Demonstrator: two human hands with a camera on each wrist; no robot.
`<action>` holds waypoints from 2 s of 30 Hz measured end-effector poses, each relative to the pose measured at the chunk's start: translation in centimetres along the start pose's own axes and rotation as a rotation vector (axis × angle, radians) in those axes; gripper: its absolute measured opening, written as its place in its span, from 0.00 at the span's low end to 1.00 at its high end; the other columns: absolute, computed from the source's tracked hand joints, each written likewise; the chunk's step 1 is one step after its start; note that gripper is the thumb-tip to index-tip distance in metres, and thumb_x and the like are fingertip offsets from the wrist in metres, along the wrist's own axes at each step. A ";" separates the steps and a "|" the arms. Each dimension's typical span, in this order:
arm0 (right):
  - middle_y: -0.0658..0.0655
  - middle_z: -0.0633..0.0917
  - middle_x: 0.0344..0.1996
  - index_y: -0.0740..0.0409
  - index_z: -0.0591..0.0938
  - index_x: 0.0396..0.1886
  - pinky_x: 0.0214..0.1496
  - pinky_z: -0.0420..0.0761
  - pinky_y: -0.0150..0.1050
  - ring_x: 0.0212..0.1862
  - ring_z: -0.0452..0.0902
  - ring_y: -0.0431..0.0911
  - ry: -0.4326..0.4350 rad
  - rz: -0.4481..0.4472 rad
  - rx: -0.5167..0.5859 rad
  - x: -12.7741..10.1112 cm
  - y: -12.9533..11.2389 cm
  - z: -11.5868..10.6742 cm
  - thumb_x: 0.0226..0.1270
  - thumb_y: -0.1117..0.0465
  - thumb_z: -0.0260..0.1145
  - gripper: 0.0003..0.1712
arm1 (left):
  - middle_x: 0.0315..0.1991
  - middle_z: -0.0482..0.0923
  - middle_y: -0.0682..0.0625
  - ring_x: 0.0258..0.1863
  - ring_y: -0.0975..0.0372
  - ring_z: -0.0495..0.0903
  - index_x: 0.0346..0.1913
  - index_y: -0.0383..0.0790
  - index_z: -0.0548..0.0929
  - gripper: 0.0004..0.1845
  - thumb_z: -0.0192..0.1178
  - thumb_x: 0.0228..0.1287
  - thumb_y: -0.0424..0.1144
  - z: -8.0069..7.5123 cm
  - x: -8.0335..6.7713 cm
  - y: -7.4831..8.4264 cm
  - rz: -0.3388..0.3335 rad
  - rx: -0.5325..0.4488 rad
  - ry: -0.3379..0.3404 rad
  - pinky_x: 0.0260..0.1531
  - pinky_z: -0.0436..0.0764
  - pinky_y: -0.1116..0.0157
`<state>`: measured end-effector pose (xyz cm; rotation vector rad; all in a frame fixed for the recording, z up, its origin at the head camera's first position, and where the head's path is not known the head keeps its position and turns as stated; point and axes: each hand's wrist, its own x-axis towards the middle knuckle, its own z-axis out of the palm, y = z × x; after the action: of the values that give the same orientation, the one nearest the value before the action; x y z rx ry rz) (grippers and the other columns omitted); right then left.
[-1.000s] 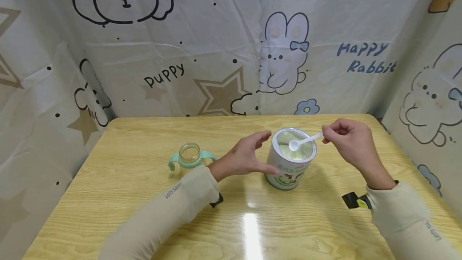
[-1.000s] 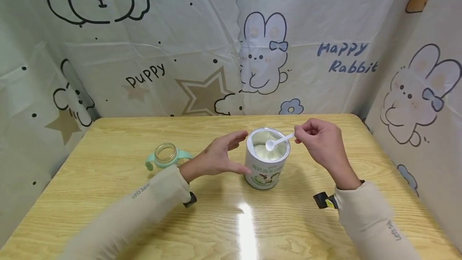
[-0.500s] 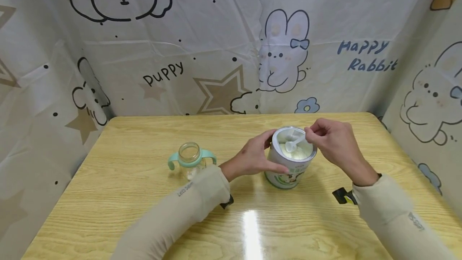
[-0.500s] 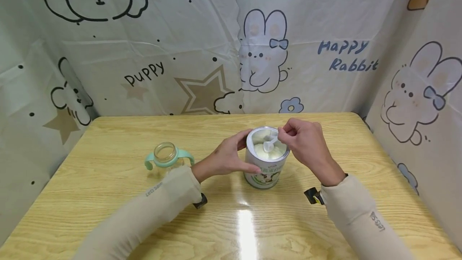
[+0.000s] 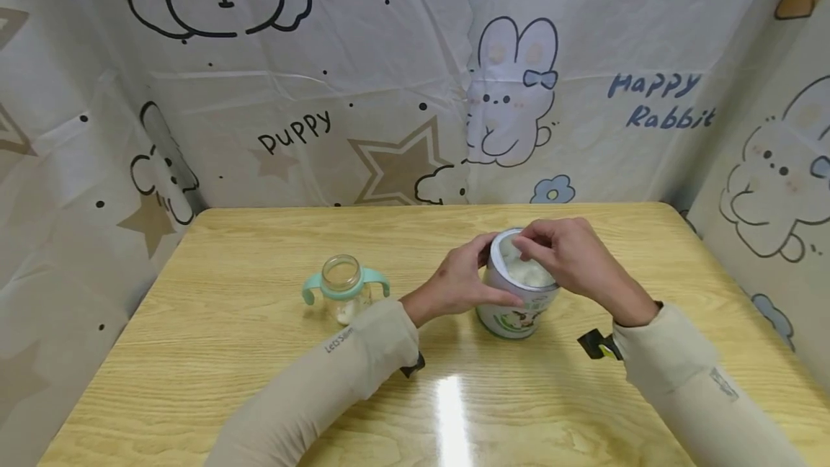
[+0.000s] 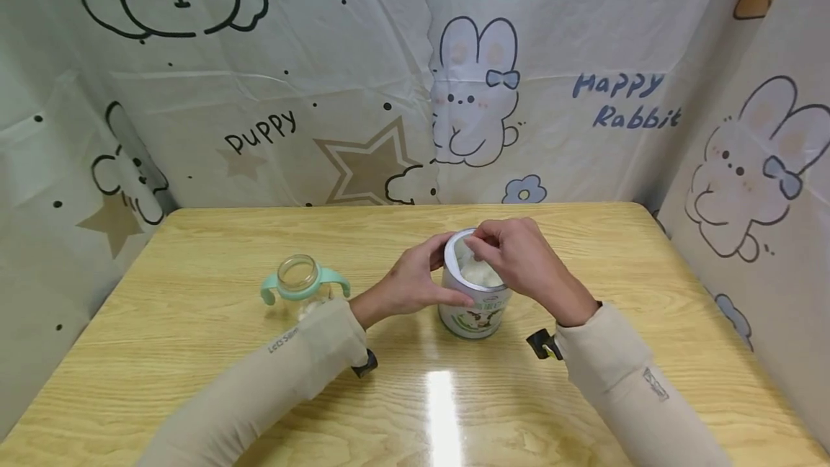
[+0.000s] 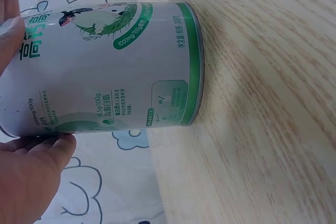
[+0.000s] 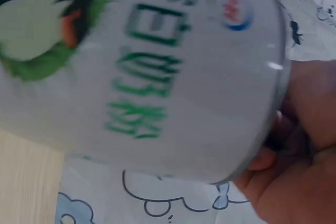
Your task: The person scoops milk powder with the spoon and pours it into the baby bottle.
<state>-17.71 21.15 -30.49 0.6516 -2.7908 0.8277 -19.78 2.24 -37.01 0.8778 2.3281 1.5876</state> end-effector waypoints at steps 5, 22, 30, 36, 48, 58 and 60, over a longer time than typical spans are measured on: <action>0.48 0.84 0.24 0.59 0.86 0.33 0.21 0.68 0.34 0.23 0.69 0.41 -0.091 0.008 0.018 -0.2 0.1 -0.7 0.75 0.58 0.63 0.12 | 0.65 0.73 0.45 0.64 0.60 0.74 0.72 0.36 0.65 0.49 0.81 0.47 0.38 0.1 0.1 0.0 0.005 0.002 -0.008 0.62 0.73 0.70; 0.52 0.84 0.27 0.67 0.83 0.40 0.24 0.71 0.33 0.27 0.68 0.44 -0.018 0.374 0.252 -0.9 3.3 -3.3 0.77 0.50 0.60 0.21 | 0.65 0.73 0.47 0.65 0.62 0.73 0.71 0.36 0.65 0.49 0.82 0.46 0.38 0.0 0.3 -0.1 -0.014 0.001 0.004 0.63 0.71 0.70; 0.46 0.83 0.24 0.69 0.81 0.39 0.23 0.71 0.33 0.25 0.69 0.41 0.071 0.432 0.308 -2.0 5.5 -3.4 0.76 0.50 0.59 0.22 | 0.66 0.73 0.47 0.66 0.61 0.72 0.72 0.36 0.65 0.50 0.82 0.46 0.37 0.0 0.2 0.0 -0.023 0.001 0.003 0.64 0.71 0.70; 0.43 0.83 0.24 0.67 0.81 0.38 0.25 0.73 0.32 0.24 0.69 0.40 0.095 0.441 0.369 -2.2 6.3 -3.2 0.76 0.51 0.60 0.21 | 0.66 0.73 0.47 0.66 0.61 0.72 0.72 0.36 0.65 0.50 0.82 0.45 0.37 -0.1 0.2 0.0 -0.026 -0.005 0.006 0.64 0.71 0.70; 0.43 0.83 0.24 0.67 0.80 0.40 0.25 0.75 0.30 0.25 0.70 0.37 0.096 0.448 0.463 -2.3 6.5 -3.1 0.77 0.53 0.60 0.18 | 0.67 0.71 0.46 0.67 0.60 0.70 0.72 0.36 0.64 0.51 0.82 0.45 0.36 -0.2 0.2 -0.1 -0.027 -0.022 -0.001 0.65 0.70 0.70; 0.44 0.84 0.24 0.65 0.81 0.38 0.25 0.73 0.30 0.25 0.69 0.38 0.125 0.447 0.528 -2.4 6.7 -3.4 0.77 0.55 0.59 0.16 | 0.73 0.64 0.43 0.71 0.57 0.64 0.75 0.34 0.61 0.55 0.82 0.45 0.38 -0.7 -0.5 -0.4 -0.070 -0.018 -0.007 0.67 0.66 0.71; 0.44 0.84 0.23 0.61 0.82 0.36 0.23 0.71 0.30 0.23 0.69 0.38 0.137 0.442 0.563 -2.4 6.7 -3.5 0.77 0.56 0.59 0.14 | 0.74 0.63 0.42 0.72 0.56 0.64 0.75 0.34 0.60 0.55 0.82 0.46 0.37 -1.1 -0.7 -0.6 -0.089 -0.033 -0.005 0.67 0.66 0.71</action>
<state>-18.44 29.00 -31.41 0.0159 -2.6021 1.7006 -19.91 0.85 -37.24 0.7585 2.2967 1.5811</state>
